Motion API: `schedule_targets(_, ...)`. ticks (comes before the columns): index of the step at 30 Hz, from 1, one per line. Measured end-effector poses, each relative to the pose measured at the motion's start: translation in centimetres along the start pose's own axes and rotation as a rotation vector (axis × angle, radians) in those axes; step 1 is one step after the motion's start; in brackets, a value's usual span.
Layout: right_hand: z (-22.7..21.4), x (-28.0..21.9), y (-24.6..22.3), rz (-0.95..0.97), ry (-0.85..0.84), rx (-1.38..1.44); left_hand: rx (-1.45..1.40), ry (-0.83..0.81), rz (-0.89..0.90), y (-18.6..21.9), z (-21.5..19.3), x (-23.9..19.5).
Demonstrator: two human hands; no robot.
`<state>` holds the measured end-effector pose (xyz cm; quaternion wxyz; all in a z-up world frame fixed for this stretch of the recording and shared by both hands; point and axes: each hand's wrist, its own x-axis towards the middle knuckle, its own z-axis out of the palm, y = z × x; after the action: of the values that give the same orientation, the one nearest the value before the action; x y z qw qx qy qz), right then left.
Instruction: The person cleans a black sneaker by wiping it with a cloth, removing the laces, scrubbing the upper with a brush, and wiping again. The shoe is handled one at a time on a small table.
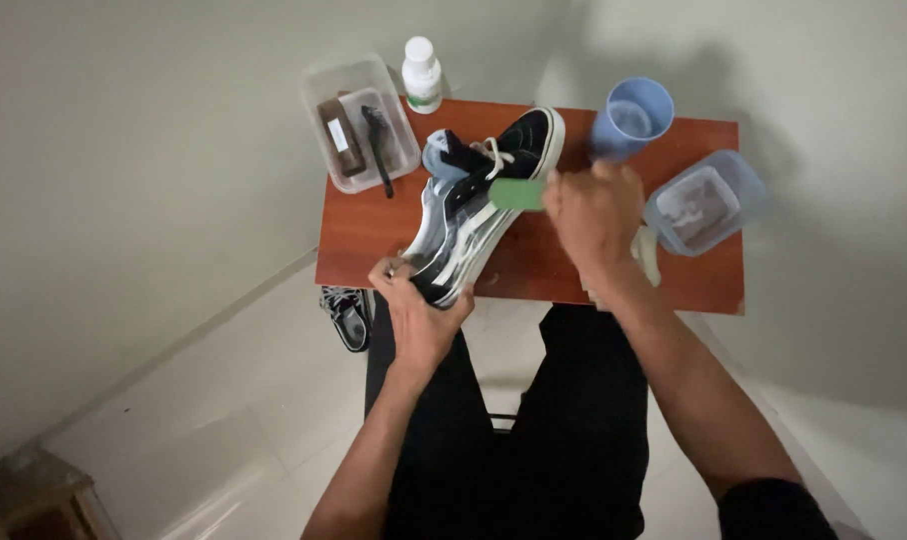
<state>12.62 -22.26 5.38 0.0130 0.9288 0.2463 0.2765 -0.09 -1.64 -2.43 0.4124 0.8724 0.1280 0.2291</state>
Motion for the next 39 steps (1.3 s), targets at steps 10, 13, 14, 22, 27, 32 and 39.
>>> schedule_targets(10, -1.3, 0.2, -4.4, -0.01, 0.212, -0.011, -0.138, -0.032, -0.132, 0.8, -0.8, 1.0)
schedule_targets(13, -0.7, -0.1, -4.8, -0.056, 0.209, 0.018, -0.191, -0.073, -0.166, 0.6, -0.9, 1.3)
schedule_targets(14, -0.1, -0.2, -4.0, -0.06, 0.224, 0.099, -0.21, -0.113, -0.183, 0.3, -0.9, 1.3)
schedule_targets(22, 0.6, -0.1, -3.8, -0.114, 0.242, 0.278, -0.227, -0.136, -0.166, 1.3, -2.1, 2.1)
schedule_targets(27, -2.2, -0.1, -6.6, -0.2, 0.199, 0.411, -0.28, -0.098, -0.118, 0.0, -1.5, 2.0)
schedule_targets(32, 1.2, -1.2, -5.1, -0.059, 0.255, 0.181, -0.273, -0.123, -0.068, 0.0, -1.1, 2.2)
schedule_targets(39, 0.5, -1.5, -5.5, -0.031, 0.17, 0.103, -0.265, -0.127, -0.118, 0.2, -2.0, 1.9)
